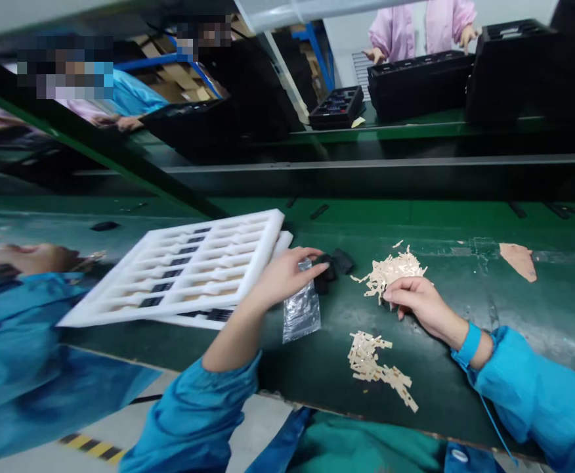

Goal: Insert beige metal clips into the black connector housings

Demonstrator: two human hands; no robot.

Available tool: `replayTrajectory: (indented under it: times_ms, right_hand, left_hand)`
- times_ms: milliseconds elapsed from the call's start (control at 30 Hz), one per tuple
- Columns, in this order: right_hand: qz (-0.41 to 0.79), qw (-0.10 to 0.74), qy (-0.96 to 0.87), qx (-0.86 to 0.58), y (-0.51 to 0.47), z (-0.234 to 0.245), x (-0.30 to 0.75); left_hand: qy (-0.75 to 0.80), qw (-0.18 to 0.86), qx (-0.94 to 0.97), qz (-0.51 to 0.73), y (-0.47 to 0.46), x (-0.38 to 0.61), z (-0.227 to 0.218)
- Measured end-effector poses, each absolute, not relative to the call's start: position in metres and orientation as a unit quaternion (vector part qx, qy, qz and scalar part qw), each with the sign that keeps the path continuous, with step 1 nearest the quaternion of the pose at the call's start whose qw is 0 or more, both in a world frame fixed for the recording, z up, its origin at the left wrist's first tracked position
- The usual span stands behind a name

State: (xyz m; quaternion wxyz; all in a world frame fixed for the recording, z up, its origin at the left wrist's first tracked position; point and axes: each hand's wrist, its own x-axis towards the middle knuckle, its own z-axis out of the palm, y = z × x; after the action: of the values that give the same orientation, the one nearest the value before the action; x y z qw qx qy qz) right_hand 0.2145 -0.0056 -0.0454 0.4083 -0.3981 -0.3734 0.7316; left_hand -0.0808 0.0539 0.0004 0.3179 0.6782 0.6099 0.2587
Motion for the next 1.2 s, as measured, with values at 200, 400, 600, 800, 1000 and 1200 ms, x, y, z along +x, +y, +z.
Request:
replayTrajectory:
  times_ms: [200,400,600,800,1000,1200]
  right_hand:
    - [0.734,0.404,-0.372,-0.400,-0.006,-0.047,0.218]
    - [0.730,0.410,-0.352,-0.418,-0.008,-0.046,0.220]
    - [0.709,0.470,-0.332,-0.409,-0.022,-0.034,0.205]
    - [0.602,0.551,-0.400,-0.417,-0.034,-0.029,0.196]
    - [0.518,0.559,-0.432,-0.483,-0.031,-0.028,0.205]
    - [0.514,0.557,-0.358,-0.545,-0.028,-0.027,0.208]
  left_hand:
    - [0.639,0.290,0.687,0.186,0.055,-0.110,-0.020]
    - [0.675,0.250,0.657,0.225,0.041,-0.111,-0.010]
    - [0.558,0.414,0.584,0.419,0.009,-0.046,0.012]
    - [0.465,0.664,0.471,0.347,-0.010,0.008,-0.002]
    - [0.391,0.737,0.530,0.153,-0.021,0.003,-0.011]
    - [0.453,0.720,0.462,0.250,-0.014,0.003,-0.021]
